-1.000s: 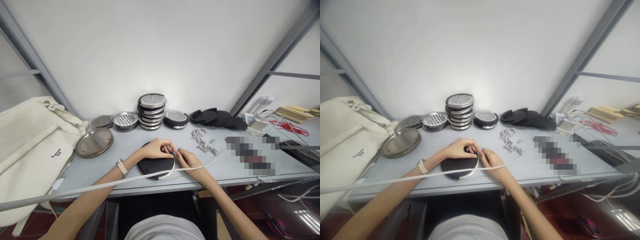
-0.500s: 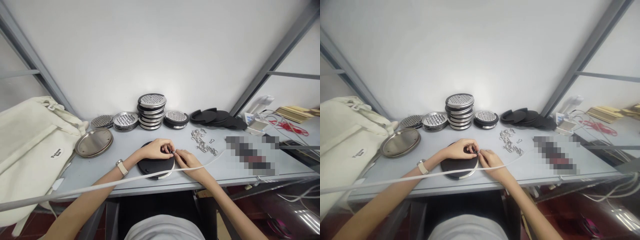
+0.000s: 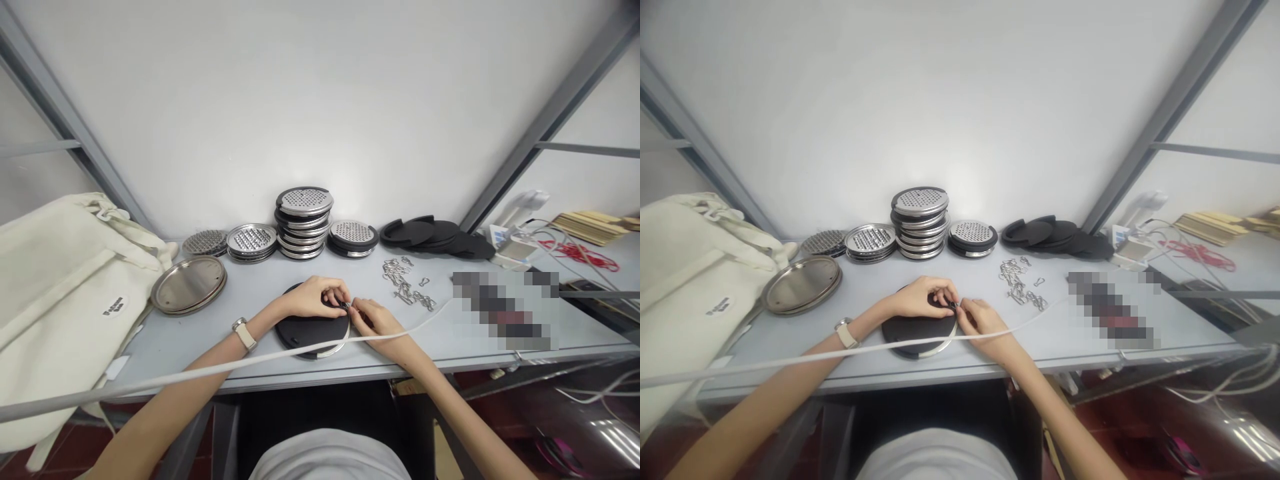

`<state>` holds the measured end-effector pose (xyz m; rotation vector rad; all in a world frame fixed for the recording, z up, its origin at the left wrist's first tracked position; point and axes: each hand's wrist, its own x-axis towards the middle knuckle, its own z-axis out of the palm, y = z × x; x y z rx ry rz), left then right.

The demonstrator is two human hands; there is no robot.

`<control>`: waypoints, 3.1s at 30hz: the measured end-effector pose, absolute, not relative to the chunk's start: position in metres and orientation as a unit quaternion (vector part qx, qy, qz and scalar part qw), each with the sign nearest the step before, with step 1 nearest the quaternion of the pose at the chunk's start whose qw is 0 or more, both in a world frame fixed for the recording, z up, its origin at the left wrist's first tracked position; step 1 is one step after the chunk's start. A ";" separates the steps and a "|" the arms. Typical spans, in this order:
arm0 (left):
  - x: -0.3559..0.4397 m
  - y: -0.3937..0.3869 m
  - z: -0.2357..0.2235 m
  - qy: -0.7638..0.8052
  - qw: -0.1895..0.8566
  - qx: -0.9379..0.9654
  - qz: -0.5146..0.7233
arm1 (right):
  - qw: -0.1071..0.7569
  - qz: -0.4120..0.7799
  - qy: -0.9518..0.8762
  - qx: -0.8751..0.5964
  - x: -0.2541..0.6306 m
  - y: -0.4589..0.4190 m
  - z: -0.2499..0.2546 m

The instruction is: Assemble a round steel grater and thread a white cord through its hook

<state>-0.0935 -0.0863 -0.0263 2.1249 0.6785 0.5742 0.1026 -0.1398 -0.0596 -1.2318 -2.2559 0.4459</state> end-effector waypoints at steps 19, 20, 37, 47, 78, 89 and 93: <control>-0.093 -0.086 -0.027 0.264 0.396 0.850 0.224 | 0.252 0.156 -0.843 -0.449 0.103 -0.138 -0.060; -0.093 -0.086 -0.027 0.265 0.391 0.852 0.226 | 0.252 0.156 -0.843 -0.448 0.103 -0.138 -0.060; -0.093 -0.086 -0.028 0.273 0.399 0.842 0.240 | 0.246 0.156 -0.843 -0.452 0.103 -0.139 -0.059; -0.095 -0.086 -0.028 0.273 0.438 0.824 0.233 | 0.256 0.153 -0.844 -0.447 0.103 -0.140 -0.059; -0.094 -0.086 -0.027 0.273 0.435 0.826 0.232 | 0.279 0.215 -0.813 -0.463 0.102 -0.142 -0.055; -0.094 -0.085 -0.028 0.277 0.433 0.827 0.228 | 0.273 0.197 -0.821 -0.460 0.103 -0.141 -0.056; -0.094 -0.086 -0.028 0.280 0.435 0.824 0.231 | 0.270 0.185 -0.825 -0.460 0.102 -0.141 -0.056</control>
